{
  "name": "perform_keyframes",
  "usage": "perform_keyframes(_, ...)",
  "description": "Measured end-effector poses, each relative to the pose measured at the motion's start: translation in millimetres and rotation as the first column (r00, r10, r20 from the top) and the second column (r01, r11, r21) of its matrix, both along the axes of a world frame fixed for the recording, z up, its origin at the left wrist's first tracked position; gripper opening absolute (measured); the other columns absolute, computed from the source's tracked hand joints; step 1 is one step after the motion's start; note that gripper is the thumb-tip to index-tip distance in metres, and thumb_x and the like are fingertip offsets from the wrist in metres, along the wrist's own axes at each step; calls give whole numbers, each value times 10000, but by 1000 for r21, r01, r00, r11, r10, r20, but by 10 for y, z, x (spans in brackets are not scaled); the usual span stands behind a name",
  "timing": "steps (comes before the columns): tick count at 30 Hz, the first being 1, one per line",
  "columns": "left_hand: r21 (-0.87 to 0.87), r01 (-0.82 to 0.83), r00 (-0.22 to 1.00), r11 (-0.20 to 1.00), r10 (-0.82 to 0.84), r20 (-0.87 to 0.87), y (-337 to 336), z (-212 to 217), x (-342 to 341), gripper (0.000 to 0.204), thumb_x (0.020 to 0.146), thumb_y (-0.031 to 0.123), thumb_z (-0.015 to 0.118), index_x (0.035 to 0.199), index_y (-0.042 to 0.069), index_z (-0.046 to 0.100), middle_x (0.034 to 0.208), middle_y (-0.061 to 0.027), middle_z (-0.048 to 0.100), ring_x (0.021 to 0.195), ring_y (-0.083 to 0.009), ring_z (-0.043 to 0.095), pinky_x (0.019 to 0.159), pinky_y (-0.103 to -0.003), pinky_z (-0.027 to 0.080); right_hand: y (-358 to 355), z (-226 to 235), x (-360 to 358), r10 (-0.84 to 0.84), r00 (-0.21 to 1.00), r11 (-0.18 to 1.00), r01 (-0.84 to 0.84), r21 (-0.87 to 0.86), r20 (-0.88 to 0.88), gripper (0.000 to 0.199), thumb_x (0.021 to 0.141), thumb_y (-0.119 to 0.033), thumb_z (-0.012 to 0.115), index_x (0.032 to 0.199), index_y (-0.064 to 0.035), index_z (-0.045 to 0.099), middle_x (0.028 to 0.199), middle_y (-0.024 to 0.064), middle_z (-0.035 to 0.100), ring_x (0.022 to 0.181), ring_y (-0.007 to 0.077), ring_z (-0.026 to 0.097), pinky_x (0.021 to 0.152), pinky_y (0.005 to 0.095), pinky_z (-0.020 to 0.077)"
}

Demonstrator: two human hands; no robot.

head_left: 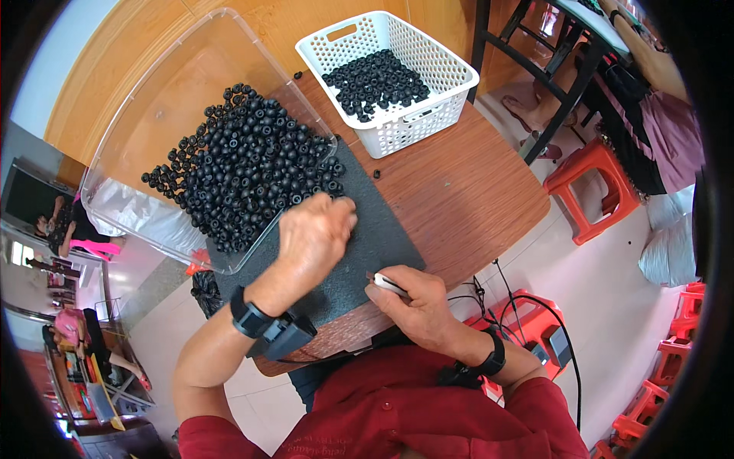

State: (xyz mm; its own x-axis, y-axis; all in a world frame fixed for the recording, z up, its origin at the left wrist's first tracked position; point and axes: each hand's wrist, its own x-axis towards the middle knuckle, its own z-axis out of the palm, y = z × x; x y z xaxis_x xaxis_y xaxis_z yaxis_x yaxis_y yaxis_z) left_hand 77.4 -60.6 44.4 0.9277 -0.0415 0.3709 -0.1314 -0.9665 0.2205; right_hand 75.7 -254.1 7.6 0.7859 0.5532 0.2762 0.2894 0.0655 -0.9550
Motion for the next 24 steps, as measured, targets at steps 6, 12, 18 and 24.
perform_keyframes(6, 98, 10, 1000, 995, -7, -26, -17, -287, -205, 186, 750, 159, 739, 773, 34, 604, 694, -102, 518, 615, -277, 574, 511, -385, 447, -7, 19, -66, 22, 1000, 1000, -22, -18, -9, 123, 829, -70, 678, 886, 19, 615, 713, 111, 594, 564, 170, 560, 517, 298, 439)
perform_keyframes(12, 6, -20, 997, 1000, 21, -78, 67, -326, -502, 205, 741, 130, 746, 816, 8, 599, 745, -118, 541, 663, -288, 593, 554, -390, 465, -1, 25, -108, 30, 999, 999, -31, -32, -26, 122, 836, -79, 672, 893, 16, 620, 709, 108, 595, 561, 165, 557, 522, 297, 439)
perform_keyframes(18, -156, -135, 990, 979, 125, -70, 52, -323, -692, 244, 711, 60, 753, 916, 7, 632, 839, -117, 570, 697, -267, 604, 615, -373, 484, 51, -44, -128, 32, 999, 999, -32, -44, 1, 121, 837, -89, 673, 885, 9, 622, 700, 109, 594, 555, 166, 550, 518, 298, 437)
perform_keyframes(24, -326, -135, 990, 936, 118, -71, 61, -340, -798, 254, 657, -22, 734, 888, 0, 629, 853, -116, 555, 788, -300, 590, 669, -375, 491, 67, -42, -144, 46, 999, 996, -47, -70, -14, 122, 832, -89, 676, 882, 9, 623, 691, 113, 590, 556, 183, 557, 522, 303, 437)
